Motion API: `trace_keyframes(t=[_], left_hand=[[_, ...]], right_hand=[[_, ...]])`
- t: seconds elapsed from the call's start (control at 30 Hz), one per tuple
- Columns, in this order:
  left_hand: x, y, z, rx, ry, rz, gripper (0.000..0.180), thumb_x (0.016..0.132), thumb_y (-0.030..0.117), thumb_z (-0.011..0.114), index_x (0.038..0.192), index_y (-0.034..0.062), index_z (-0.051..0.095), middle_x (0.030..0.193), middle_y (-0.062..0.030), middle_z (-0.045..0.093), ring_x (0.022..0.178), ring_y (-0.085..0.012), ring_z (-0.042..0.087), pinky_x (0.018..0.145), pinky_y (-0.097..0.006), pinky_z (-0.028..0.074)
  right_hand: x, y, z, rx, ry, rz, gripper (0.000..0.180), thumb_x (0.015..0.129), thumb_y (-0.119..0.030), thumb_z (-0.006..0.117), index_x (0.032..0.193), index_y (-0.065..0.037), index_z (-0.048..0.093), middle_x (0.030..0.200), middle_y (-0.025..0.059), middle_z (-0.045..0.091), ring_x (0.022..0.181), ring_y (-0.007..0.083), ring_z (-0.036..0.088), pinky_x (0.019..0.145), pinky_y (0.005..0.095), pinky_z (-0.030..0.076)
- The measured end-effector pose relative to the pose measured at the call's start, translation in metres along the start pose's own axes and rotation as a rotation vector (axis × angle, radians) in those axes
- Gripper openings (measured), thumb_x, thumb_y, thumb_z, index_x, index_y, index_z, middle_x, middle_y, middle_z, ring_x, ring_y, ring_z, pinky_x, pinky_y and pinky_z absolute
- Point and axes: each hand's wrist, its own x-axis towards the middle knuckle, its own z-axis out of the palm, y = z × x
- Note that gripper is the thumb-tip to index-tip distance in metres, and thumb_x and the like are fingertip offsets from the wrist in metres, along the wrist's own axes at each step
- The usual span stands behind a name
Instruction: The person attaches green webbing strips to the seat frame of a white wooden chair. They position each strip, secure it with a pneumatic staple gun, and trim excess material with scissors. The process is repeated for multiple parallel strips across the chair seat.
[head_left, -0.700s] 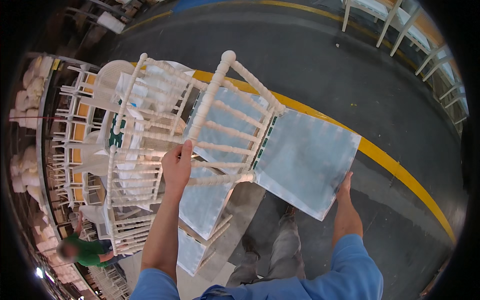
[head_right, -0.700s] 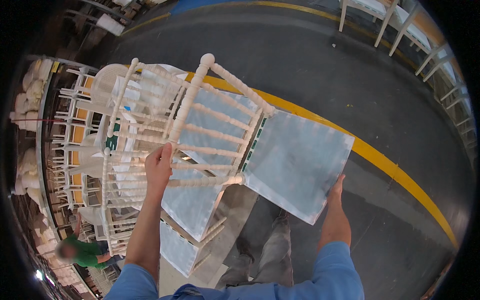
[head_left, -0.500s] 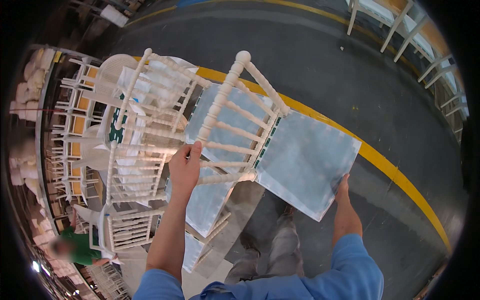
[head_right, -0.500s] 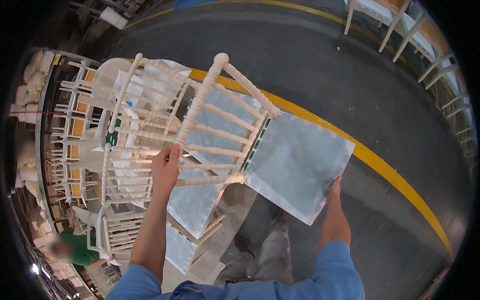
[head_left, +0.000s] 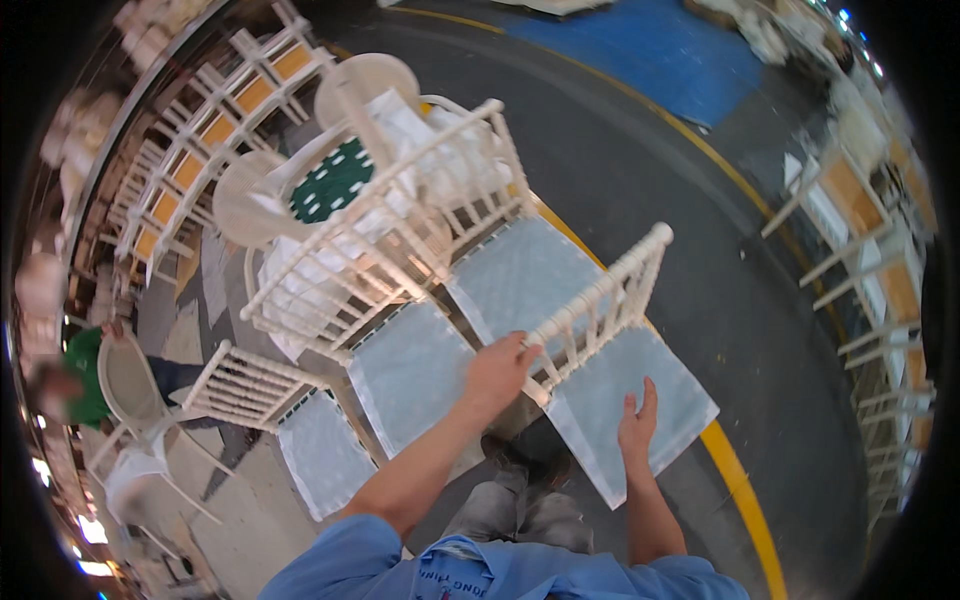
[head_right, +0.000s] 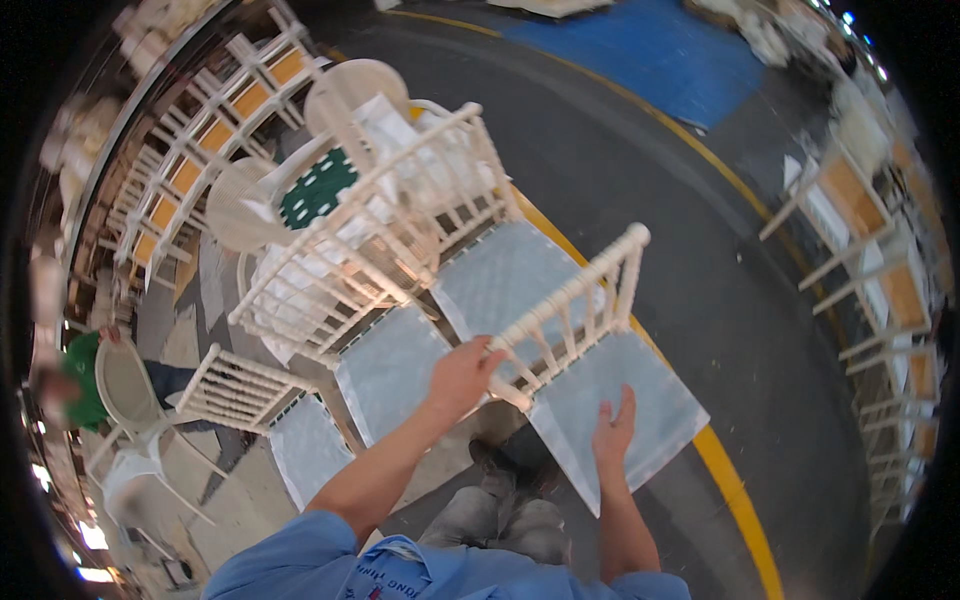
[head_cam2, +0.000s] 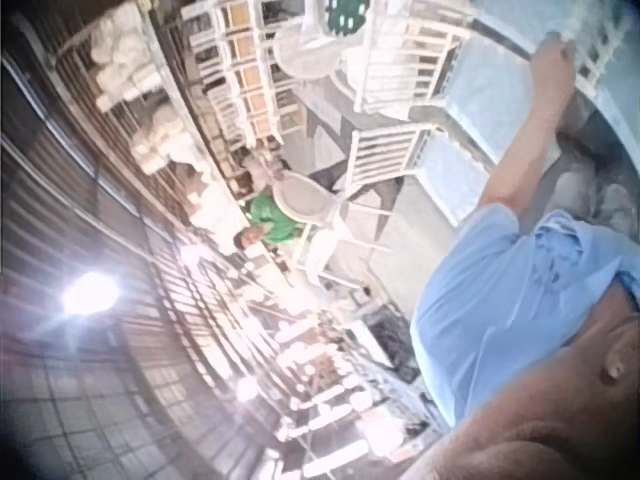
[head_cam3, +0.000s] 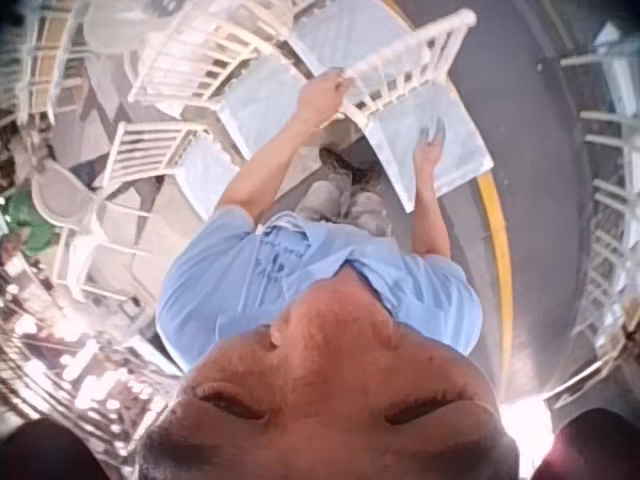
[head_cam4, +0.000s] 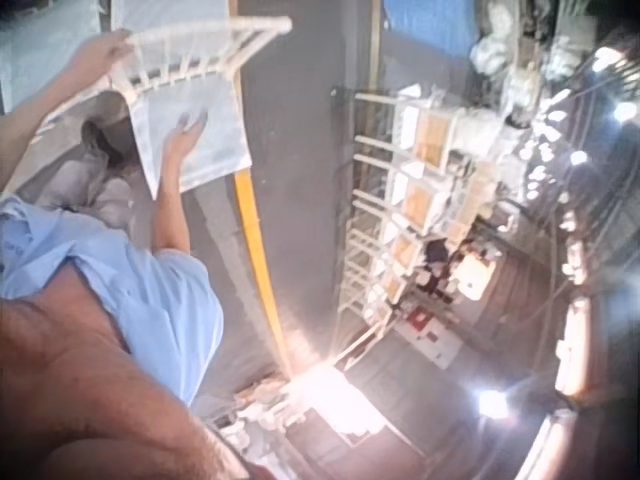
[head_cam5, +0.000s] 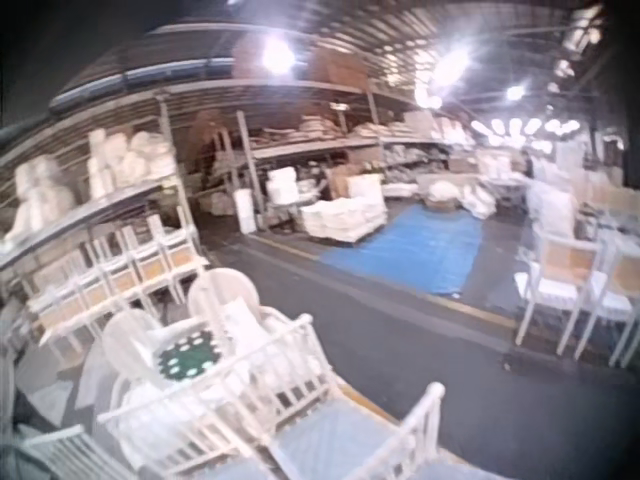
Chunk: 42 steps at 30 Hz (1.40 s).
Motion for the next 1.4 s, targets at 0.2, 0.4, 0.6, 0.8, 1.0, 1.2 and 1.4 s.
trace_keyframes(t=[0.2,0.4,0.6,0.8,1.0,1.2,1.4], left_hand=[[-0.035,-0.023,-0.033,-0.164,-0.074,-0.072,0.053,0.106,0.042,0.06,0.148,0.009,0.054,0.122,-0.0241,0.069,0.108,-0.0467,0.068,0.092,-0.055,0.055],[-0.166,-0.119,-0.07,-0.164,-0.41,-0.198,0.051,0.104,0.038,0.061,0.146,0.0103,0.057,0.123,-0.03,0.068,0.111,-0.0491,0.067,0.097,-0.056,0.054],[-0.326,-0.168,-0.131,-0.233,-0.189,-1.151,0.058,0.1,0.052,0.058,0.142,0.0129,0.066,0.135,-0.0221,0.07,0.128,-0.0402,0.066,0.109,-0.051,0.051],[-0.428,-0.11,-0.089,-0.913,0.803,-1.833,0.044,0.097,0.034,0.063,0.126,0.0019,0.073,0.105,-0.0182,0.078,0.085,-0.0298,0.078,0.078,-0.043,0.061],[-0.454,-0.031,0.0,-0.446,0.067,-1.604,0.028,0.096,0.025,0.065,0.112,0.0063,0.08,0.09,-0.0119,0.076,0.081,-0.0242,0.076,0.069,-0.038,0.06],[-0.462,0.041,0.036,-0.734,0.251,-1.846,0.028,0.097,0.024,0.066,0.114,0.0076,0.079,0.092,-0.0107,0.076,0.082,-0.023,0.076,0.07,-0.037,0.06],[-0.487,0.002,0.005,-1.225,1.046,-2.082,0.029,0.097,0.025,0.066,0.117,0.008,0.078,0.096,-0.0103,0.076,0.084,-0.0224,0.076,0.071,-0.037,0.06]], right_hand=[[0.014,-0.222,0.033,-0.027,-0.278,-0.623,0.051,0.103,-0.019,0.066,0.15,-0.003,0.056,0.16,0.0198,0.05,0.152,0.0419,0.041,0.125,0.0522,0.032],[0.031,-0.26,0.072,-0.636,-0.59,-0.875,0.052,0.102,-0.03,0.066,0.147,-0.005,0.06,0.16,0.0166,0.051,0.156,0.0432,0.035,0.128,0.0666,0.016],[0.051,-0.293,0.082,-0.904,-1.024,-0.779,0.055,0.108,-0.041,0.051,0.15,-0.006,0.058,0.159,0.016,0.052,0.156,0.0423,0.034,0.129,0.068,0.012],[0.066,-0.367,0.214,-0.833,-1.253,-0.978,0.058,0.11,-0.039,0.047,0.154,-0.001,0.052,0.158,0.0218,0.052,0.154,0.0451,0.038,0.126,0.069,0.018],[-0.01,-0.499,0.433,-0.34,-1.097,-1.517,0.062,0.109,-0.04,0.053,0.159,-0.004,0.044,0.16,0.0241,0.048,0.15,0.0447,0.042,0.122,0.0676,0.028],[-0.129,-0.582,0.569,-0.417,-0.95,-1.574,0.062,0.11,-0.041,0.053,0.159,-0.005,0.045,0.161,0.0237,0.049,0.15,0.0421,0.044,0.123,0.0598,0.032],[-0.158,-0.553,0.606,-0.674,-0.746,-1.503,0.087,0.101,-0.059,0.059,0.17,-0.015,0.028,0.169,0.0147,0.04,0.155,0.0403,0.036,0.127,0.058,0.028]])
